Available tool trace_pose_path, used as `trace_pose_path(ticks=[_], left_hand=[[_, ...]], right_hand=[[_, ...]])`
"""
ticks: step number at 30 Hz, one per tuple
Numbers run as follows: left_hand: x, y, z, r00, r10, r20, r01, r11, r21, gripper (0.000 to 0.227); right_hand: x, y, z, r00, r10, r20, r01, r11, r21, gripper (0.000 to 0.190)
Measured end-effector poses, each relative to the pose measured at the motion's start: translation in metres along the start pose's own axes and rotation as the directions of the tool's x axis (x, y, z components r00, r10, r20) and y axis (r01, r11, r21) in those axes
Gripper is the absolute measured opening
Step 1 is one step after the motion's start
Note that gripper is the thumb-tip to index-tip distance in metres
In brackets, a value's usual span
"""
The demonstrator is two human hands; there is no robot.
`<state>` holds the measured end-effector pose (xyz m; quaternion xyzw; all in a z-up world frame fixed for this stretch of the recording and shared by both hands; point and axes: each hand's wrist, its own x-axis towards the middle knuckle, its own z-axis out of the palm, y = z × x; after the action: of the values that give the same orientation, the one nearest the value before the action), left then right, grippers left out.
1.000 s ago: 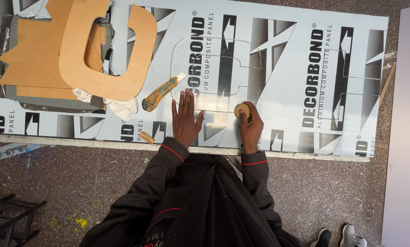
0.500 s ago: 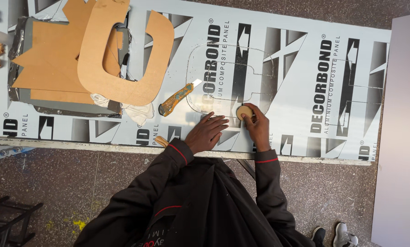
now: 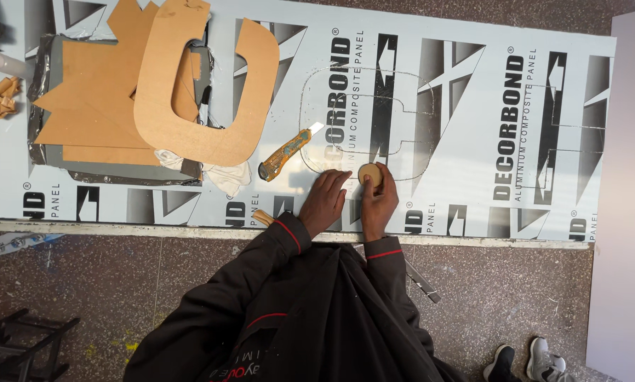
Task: The person uses a utility knife to cut along a pre-drawn outline of the letter 'C' on a large aluminum composite panel. They carefully follow the curves and straight edges, then remove the cut-out letter piece from the panel.
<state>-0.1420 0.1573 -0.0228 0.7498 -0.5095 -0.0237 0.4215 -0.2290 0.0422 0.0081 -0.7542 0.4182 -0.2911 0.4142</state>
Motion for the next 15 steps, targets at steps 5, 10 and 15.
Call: trace_pose_path(ticks=[5,10,15], left_hand=[[-0.001,-0.003,-0.023,0.996,-0.034,-0.082,0.046,0.989,0.14,0.041],[0.017,-0.021,-0.073,0.955,-0.134,-0.265,0.22,0.92,0.325,0.045],[0.01,-0.059,-0.069,0.949,-0.247,-0.194,0.297,0.908,0.294,0.038]], right_hand=[[-0.009,-0.017,0.004,0.975,0.138,0.176,-0.171,0.967,0.19,0.036],[0.01,-0.01,0.002,0.938,0.209,0.276,-0.283,0.922,0.264,0.034],[0.05,-0.035,0.017,0.977,0.057,0.206,-0.091,0.983,0.158,0.03]])
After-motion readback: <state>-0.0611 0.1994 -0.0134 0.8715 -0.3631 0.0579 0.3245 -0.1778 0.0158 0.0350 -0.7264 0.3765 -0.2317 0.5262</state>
